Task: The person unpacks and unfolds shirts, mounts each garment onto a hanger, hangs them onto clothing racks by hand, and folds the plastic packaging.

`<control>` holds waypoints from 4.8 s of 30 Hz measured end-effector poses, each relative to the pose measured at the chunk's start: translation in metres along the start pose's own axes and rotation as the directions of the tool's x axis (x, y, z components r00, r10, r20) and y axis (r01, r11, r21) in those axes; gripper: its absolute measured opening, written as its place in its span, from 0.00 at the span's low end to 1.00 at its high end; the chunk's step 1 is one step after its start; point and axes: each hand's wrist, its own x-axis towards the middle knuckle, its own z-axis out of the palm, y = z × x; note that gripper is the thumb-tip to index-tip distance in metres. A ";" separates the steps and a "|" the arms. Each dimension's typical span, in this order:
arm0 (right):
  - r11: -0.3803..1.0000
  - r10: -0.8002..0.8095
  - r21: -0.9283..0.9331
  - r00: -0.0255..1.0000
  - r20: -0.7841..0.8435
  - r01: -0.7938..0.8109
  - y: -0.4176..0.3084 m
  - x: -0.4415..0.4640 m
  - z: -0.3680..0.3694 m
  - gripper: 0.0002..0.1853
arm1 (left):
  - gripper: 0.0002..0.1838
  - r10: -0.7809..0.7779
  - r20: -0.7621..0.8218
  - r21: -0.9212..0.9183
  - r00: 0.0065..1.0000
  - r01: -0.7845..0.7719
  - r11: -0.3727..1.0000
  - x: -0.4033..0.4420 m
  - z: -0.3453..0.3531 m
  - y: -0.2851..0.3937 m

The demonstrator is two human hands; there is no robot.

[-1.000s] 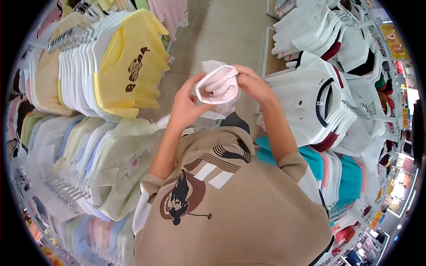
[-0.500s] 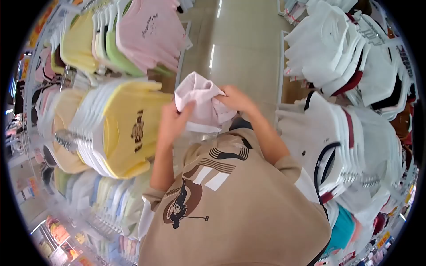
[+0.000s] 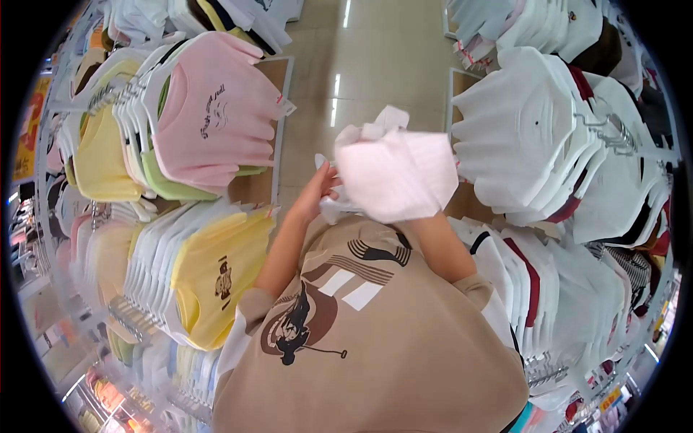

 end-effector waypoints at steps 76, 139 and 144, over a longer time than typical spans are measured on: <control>-0.166 0.562 0.936 0.750 0.348 -0.309 0.838 0.705 -0.025 0.41 | 0.31 0.306 0.093 -0.211 0.947 -0.282 0.936 0.816 -0.004 0.766; -0.462 0.199 0.624 0.612 0.766 -0.630 1.514 1.379 -0.047 0.33 | 0.11 0.530 -0.373 0.012 0.762 -0.567 0.824 1.407 -0.045 1.500; -0.620 0.005 0.424 0.537 0.843 -0.660 1.580 1.453 -0.067 0.28 | 0.17 0.340 -0.108 0.348 0.934 -0.285 0.893 1.451 -0.026 1.557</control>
